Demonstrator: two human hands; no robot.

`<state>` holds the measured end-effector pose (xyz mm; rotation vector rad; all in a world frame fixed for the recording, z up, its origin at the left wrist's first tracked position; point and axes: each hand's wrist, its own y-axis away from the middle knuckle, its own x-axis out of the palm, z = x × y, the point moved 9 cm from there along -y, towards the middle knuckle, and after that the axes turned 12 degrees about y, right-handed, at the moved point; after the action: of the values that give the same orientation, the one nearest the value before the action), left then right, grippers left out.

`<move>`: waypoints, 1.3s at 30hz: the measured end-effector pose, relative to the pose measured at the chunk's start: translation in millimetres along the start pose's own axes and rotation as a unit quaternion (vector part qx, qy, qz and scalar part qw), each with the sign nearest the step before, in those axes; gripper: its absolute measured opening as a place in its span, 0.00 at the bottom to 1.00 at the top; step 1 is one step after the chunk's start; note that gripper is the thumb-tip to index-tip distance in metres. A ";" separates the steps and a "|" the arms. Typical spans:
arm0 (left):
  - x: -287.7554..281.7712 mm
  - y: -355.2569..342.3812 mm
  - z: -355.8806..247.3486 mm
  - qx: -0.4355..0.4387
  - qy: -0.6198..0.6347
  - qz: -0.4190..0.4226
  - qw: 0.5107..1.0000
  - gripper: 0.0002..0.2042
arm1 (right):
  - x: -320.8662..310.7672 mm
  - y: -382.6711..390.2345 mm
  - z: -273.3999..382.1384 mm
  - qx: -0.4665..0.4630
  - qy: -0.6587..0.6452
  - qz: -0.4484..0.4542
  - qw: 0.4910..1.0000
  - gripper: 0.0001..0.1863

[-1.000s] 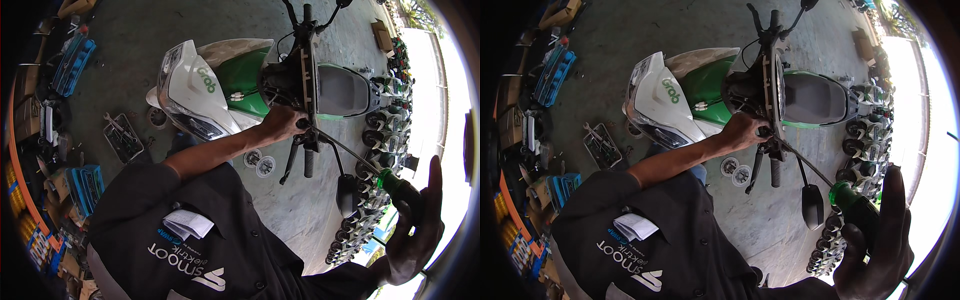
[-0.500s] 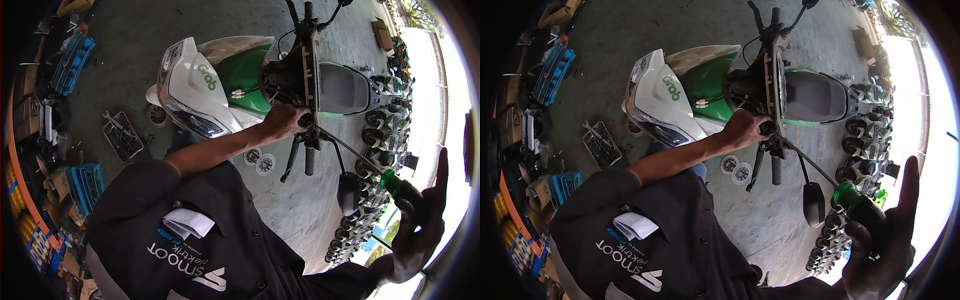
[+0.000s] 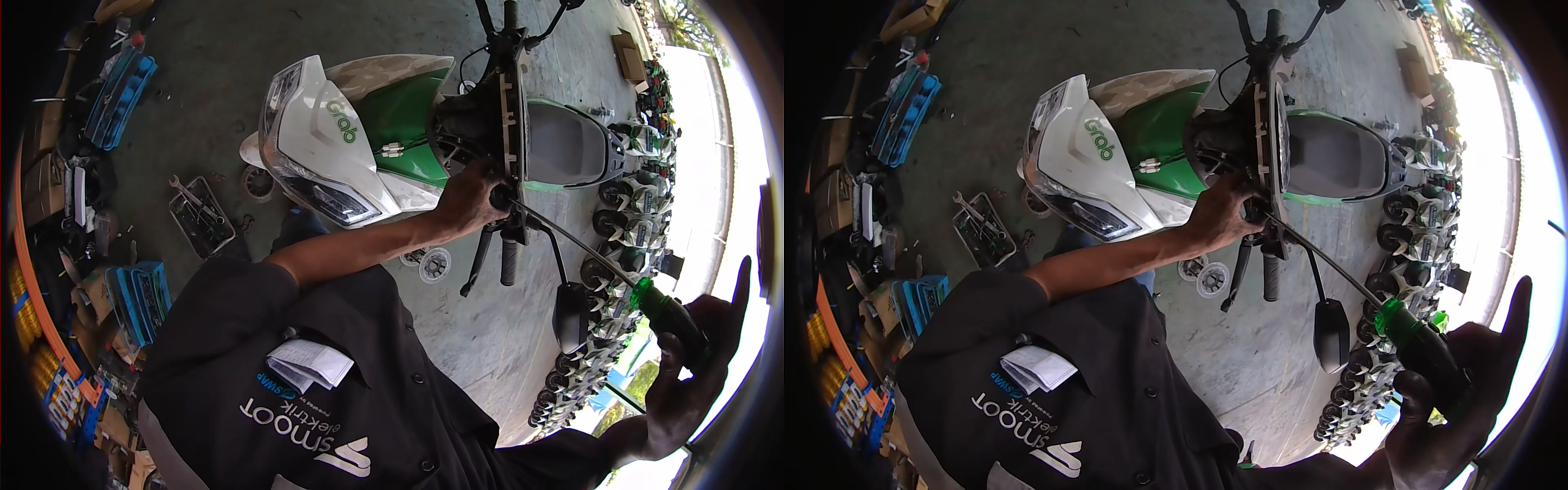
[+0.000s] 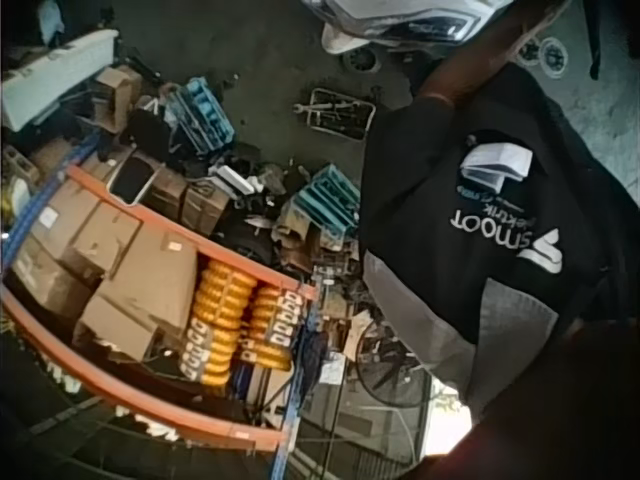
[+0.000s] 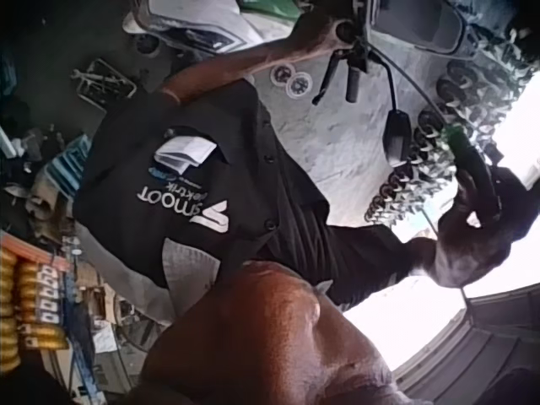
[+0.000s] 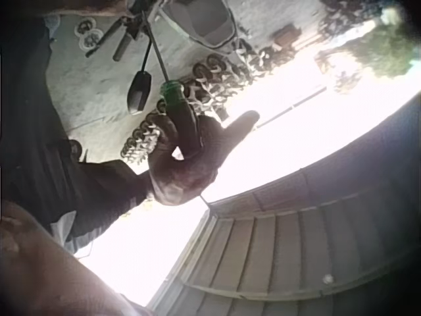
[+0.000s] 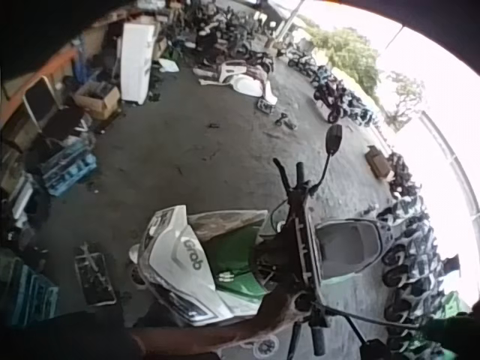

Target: The person repairs a motorcycle by first applying lubricant from a yellow bottle to the handlebars and then using a screwdriver and a wrench to work on the headlight assembly and handlebars.

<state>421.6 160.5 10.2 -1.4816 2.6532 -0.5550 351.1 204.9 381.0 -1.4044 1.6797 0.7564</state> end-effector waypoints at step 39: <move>-3.0 0.5 3.0 -0.026 0.018 0.008 0.999 0.22 | 9.5 -5.2 -20.3 -0.017 -0.104 0.056 0.993 0.29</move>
<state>423.5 162.4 6.9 -1.4755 2.7245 -0.5216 351.4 182.1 383.1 -1.2166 1.5994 0.9649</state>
